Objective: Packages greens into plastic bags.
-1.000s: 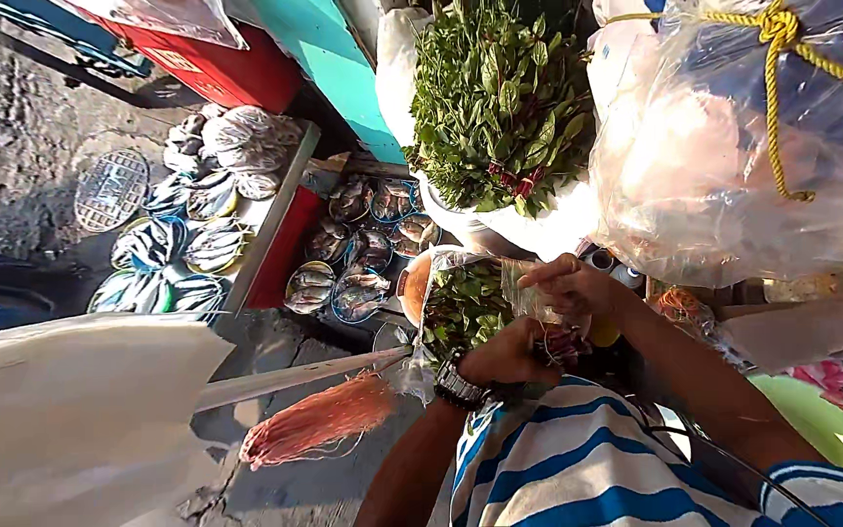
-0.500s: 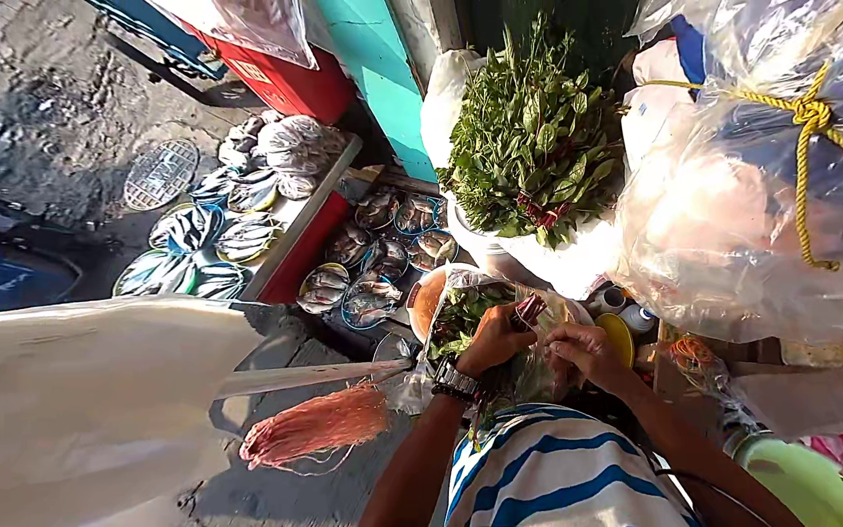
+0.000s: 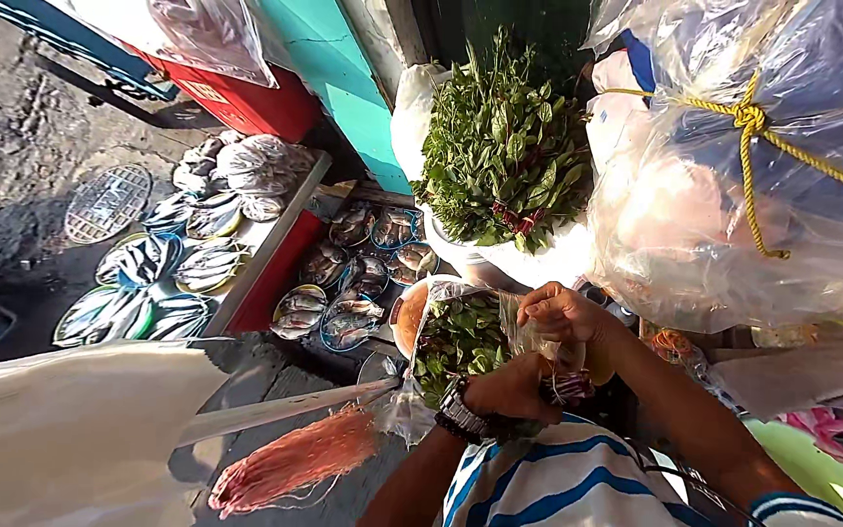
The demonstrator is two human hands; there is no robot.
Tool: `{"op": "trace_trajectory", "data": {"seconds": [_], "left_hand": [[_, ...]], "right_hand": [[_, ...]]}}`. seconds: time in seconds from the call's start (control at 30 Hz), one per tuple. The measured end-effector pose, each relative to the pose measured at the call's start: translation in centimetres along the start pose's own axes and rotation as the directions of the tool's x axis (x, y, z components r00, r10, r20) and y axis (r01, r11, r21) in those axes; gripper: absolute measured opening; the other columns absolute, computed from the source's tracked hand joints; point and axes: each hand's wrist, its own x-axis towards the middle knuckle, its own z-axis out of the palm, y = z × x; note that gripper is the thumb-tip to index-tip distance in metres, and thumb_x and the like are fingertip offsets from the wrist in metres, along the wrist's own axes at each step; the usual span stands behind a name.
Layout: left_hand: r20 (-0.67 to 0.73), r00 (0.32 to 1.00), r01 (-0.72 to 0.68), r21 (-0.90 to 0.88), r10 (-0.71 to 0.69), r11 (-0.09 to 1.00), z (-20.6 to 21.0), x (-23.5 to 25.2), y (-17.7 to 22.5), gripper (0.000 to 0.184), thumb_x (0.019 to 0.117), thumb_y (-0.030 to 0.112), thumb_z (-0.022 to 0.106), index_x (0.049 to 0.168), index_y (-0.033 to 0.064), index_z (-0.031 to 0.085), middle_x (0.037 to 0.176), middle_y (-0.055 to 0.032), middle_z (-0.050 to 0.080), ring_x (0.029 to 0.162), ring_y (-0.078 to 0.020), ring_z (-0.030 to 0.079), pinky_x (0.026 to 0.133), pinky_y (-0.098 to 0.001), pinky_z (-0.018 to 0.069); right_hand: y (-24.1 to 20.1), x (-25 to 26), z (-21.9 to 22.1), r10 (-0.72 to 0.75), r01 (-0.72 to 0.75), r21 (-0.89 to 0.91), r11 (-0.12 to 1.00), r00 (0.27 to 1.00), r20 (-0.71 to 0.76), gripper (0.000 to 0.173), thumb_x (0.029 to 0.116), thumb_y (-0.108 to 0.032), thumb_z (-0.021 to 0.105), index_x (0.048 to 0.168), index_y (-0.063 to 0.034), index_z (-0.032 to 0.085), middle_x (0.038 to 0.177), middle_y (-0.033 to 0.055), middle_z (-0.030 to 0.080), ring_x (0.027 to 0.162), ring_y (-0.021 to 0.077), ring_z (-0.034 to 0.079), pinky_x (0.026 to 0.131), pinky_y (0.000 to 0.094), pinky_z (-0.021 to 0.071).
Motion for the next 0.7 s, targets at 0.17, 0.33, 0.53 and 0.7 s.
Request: {"op": "trace_trajectory", "data": {"seconds": [0.17,0.33,0.53,0.7], "left_hand": [[-0.214,0.975,0.021,-0.198,-0.064,0.98,-2.7,-2.2,-1.8,0.022,0.0783,0.001,0.075,0.1,0.002,0.072,0.088,0.0044,0.074,0.075,0.0046,0.064,0.07,-0.0172,0.0543],[-0.406,0.899,0.147,-0.071,-0.163,0.987,-3.2,-1.0,-3.1,0.022,0.0793,0.011,0.076,0.1,0.0055,0.072,0.086,0.0039,0.071,0.077,0.0015,0.064,0.073,-0.0229,0.0539],[-0.414,0.862,0.352,0.073,-0.293,0.933,-3.3,0.6,-3.3,0.027,0.0814,0.024,0.075,0.103,0.0085,0.071,0.087,-0.0041,0.07,0.082,-0.0159,0.066,0.076,-0.0448,0.0517],[-0.494,0.823,0.353,0.055,-0.282,0.934,-3.6,0.5,-3.8,0.031,0.0839,0.029,0.077,0.104,0.0058,0.072,0.086,-0.0055,0.07,0.082,-0.0161,0.066,0.078,-0.0435,0.0527]], "right_hand": [[1.9,-3.3,1.7,-0.283,0.235,-0.222,0.946,0.935,-0.214,0.025,0.1028,-0.013,0.055,0.114,-0.0074,0.076,0.057,-0.0132,0.052,0.043,-0.0042,0.04,0.042,0.0153,0.0371],[4.2,-4.1,3.9,-0.685,0.281,-0.835,0.474,0.714,-0.148,0.027,0.1031,-0.004,0.054,0.121,0.0075,0.071,0.097,0.0059,0.077,0.07,-0.0006,0.066,0.068,0.0189,0.0588],[5.3,-3.2,3.5,-0.753,0.269,-0.855,0.444,0.629,-0.193,0.027,0.1015,0.0,0.054,0.121,0.0101,0.069,0.091,0.0074,0.077,0.068,0.0027,0.068,0.068,0.0222,0.0614],[6.7,-3.1,2.2,-0.684,0.292,-0.877,0.381,0.727,-0.055,0.023,0.0975,-0.002,0.055,0.106,0.0055,0.075,0.099,0.0107,0.076,0.084,0.008,0.071,0.083,0.0248,0.0599]]}}
